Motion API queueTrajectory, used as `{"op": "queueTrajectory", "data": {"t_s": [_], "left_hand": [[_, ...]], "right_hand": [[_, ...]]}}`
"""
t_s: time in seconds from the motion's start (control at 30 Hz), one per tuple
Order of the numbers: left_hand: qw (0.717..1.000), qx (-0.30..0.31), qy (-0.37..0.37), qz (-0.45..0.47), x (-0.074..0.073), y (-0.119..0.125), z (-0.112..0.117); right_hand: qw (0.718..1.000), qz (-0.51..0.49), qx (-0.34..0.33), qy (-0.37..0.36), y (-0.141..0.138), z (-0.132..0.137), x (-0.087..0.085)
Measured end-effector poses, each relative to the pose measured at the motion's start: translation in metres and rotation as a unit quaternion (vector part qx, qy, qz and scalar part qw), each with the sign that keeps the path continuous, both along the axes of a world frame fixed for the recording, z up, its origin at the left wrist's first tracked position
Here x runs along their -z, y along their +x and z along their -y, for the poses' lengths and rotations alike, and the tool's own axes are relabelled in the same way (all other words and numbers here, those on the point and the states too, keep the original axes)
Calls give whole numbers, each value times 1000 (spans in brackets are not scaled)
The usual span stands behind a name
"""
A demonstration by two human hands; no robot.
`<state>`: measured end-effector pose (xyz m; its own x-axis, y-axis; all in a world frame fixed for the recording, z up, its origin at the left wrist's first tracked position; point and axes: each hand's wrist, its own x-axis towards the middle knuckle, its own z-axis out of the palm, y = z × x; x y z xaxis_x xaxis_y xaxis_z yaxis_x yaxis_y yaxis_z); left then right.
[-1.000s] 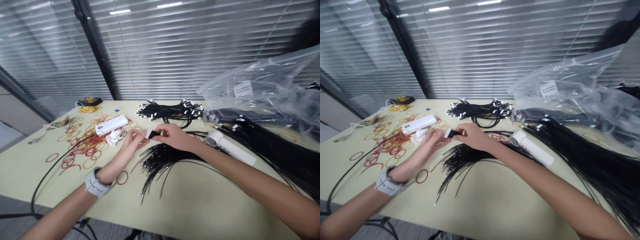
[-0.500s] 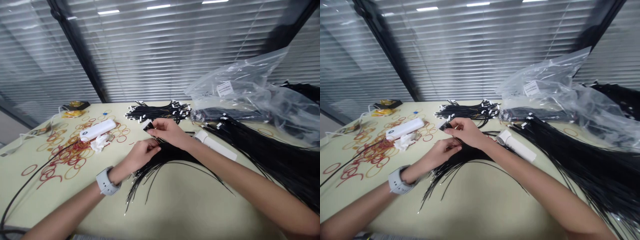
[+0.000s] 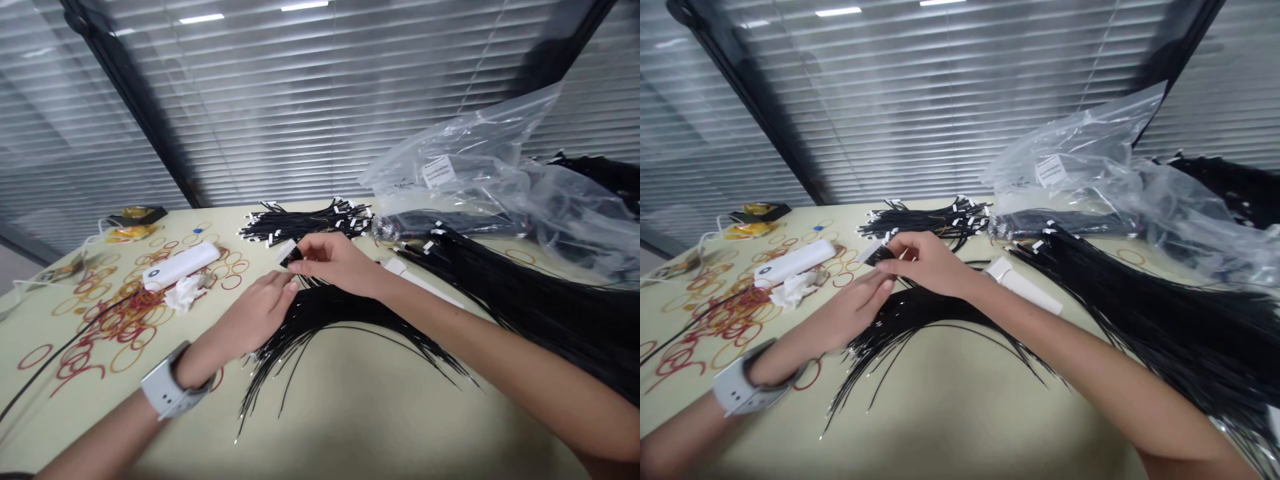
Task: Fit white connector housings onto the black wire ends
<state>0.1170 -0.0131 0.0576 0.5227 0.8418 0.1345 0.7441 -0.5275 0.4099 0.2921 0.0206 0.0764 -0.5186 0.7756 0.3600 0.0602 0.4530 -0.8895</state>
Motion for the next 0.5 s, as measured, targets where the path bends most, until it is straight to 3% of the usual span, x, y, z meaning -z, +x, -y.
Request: {"op": "queueTrajectory", "data": {"t_s": [0.07,0.17,0.3,0.4,0.5], "left_hand": [[999,23,-9,-37,6,17,-2],[992,16,78,-99,23,36,-6],[989,99,47,-99,43,34,-10],[986,106,41,-124,46,27,-12],[983,110,34,-143,46,26,-13]], "right_hand": [[1000,1,-12,11,-1,3,0],[1000,0,-11,14,2,6,-1],[999,3,31,19,20,6,-9],[996,-5,81,43,39,1,-30],[977,-6,193,86,64,-5,-70]]}}
